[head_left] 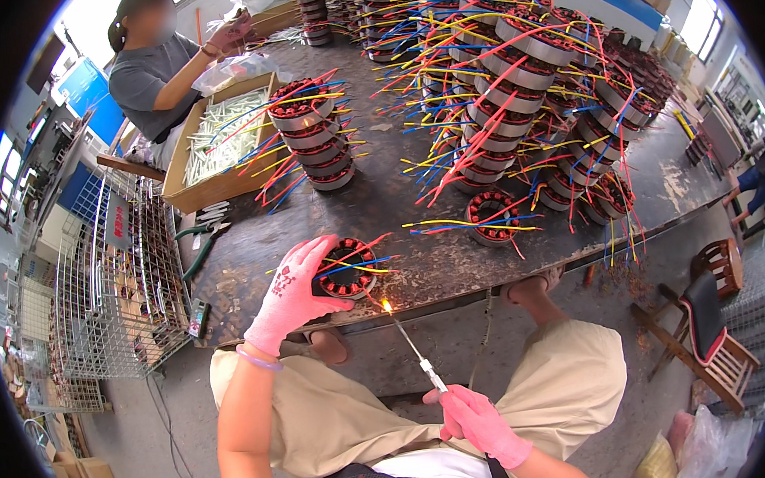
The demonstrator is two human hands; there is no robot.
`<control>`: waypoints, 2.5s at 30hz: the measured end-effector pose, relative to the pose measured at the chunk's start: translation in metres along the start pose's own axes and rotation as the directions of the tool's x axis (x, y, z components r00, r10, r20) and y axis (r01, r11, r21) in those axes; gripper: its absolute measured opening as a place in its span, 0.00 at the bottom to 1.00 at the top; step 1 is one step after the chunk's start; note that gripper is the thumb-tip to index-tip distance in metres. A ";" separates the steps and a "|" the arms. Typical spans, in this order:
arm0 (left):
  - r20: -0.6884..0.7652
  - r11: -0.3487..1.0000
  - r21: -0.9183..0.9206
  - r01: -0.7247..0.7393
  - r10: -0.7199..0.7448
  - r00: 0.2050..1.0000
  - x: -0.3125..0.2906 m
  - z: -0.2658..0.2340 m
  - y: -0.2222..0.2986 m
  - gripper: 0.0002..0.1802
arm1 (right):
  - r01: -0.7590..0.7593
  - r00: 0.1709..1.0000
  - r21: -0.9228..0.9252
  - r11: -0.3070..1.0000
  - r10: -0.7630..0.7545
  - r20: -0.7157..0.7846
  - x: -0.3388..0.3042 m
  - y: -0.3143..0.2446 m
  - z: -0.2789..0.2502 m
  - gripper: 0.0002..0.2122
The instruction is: The person holds a circular metal component with several colored wires and uses a lighter to heat the ends of the wires. They rotate the component to reach different wires before placing it onto a stack of similar items on the workbench.
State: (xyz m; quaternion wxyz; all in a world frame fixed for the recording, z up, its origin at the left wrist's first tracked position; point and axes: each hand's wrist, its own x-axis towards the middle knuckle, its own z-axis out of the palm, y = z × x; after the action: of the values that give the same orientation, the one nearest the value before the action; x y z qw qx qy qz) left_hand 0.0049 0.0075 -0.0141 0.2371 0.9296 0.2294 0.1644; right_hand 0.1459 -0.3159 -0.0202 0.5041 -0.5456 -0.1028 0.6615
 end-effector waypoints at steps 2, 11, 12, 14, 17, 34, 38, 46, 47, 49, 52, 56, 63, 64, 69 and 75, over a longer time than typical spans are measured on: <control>-0.013 1.000 0.026 -0.010 0.010 1.000 0.000 0.001 -0.001 0.54 | 0.011 1.000 -0.047 0.999 -0.011 -0.003 0.000 -0.001 -0.001 0.16; -0.008 0.998 0.056 -0.015 0.015 1.000 0.003 -0.001 0.001 0.52 | 0.014 1.000 -0.126 0.992 -0.015 -0.014 -0.001 -0.002 -0.003 0.17; -0.001 0.998 0.063 -0.010 0.010 1.000 0.004 -0.001 0.001 0.53 | 0.017 1.000 -0.129 0.991 -0.019 -0.009 -0.001 -0.003 -0.002 0.17; 0.013 0.997 0.076 0.001 -0.002 1.000 0.003 -0.001 0.001 0.54 | 0.014 1.000 -0.133 0.991 -0.016 -0.014 -0.002 -0.007 0.000 0.17; -0.010 0.995 0.096 0.002 -0.001 1.000 0.002 -0.001 0.004 0.55 | 0.014 1.000 -0.124 0.992 -0.017 -0.022 -0.001 -0.003 -0.001 0.17; -0.025 0.995 0.098 -0.013 0.015 1.000 0.003 0.000 0.005 0.52 | 0.018 1.000 -0.051 0.999 -0.019 -0.009 -0.002 -0.002 -0.001 0.15; -0.005 0.996 0.093 -0.007 0.007 1.000 0.002 0.000 0.002 0.56 | 0.014 1.000 -0.065 0.998 -0.015 -0.007 -0.001 -0.004 -0.001 0.16; 0.003 0.995 0.097 0.000 0.000 1.000 0.003 0.001 0.002 0.55 | 0.022 1.000 -0.060 0.998 -0.022 -0.008 -0.002 -0.006 0.001 0.17; 0.005 0.995 0.100 -0.003 0.003 1.000 0.003 0.001 0.002 0.55 | 0.022 1.000 -0.055 0.998 -0.023 -0.004 -0.003 -0.007 0.001 0.17; 0.005 0.995 0.104 0.000 0.000 1.000 0.002 0.000 0.002 0.55 | 0.016 1.000 -0.083 0.996 -0.016 -0.002 -0.005 -0.011 0.001 0.17; 0.004 0.994 0.108 0.008 -0.009 1.000 0.001 -0.001 0.002 0.56 | 0.023 1.000 -0.162 0.987 -0.022 0.006 -0.007 -0.016 0.002 0.16; 0.010 0.994 0.107 0.019 -0.020 1.000 0.001 0.000 0.003 0.55 | 0.041 0.999 -0.147 0.988 -0.041 0.005 -0.001 -0.005 -0.002 0.16; 0.006 0.995 0.103 0.007 -0.008 1.000 0.001 0.000 0.001 0.55 | 0.020 1.000 -0.100 0.995 -0.021 -0.012 -0.001 -0.004 -0.001 0.17; 0.004 0.995 0.104 0.004 -0.004 1.000 0.001 0.000 0.001 0.55 | 0.029 0.999 -0.123 0.992 -0.030 -0.009 -0.002 -0.004 -0.002 0.17; 0.001 0.994 0.110 0.006 -0.006 1.000 0.001 0.000 0.002 0.54 | 0.040 0.999 -0.119 0.992 -0.040 0.003 -0.001 -0.003 -0.002 0.17; -0.018 0.994 0.108 -0.029 0.031 0.999 0.003 0.000 0.003 0.52 | 0.013 1.000 -0.095 0.995 -0.015 -0.019 -0.004 -0.009 0.001 0.18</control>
State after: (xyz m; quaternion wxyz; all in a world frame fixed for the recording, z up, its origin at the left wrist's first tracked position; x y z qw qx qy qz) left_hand 0.0084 0.0062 -0.0122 0.1819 0.9427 0.2264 0.1646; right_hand 0.1501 -0.3143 -0.0112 0.4835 -0.5746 -0.1328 0.6469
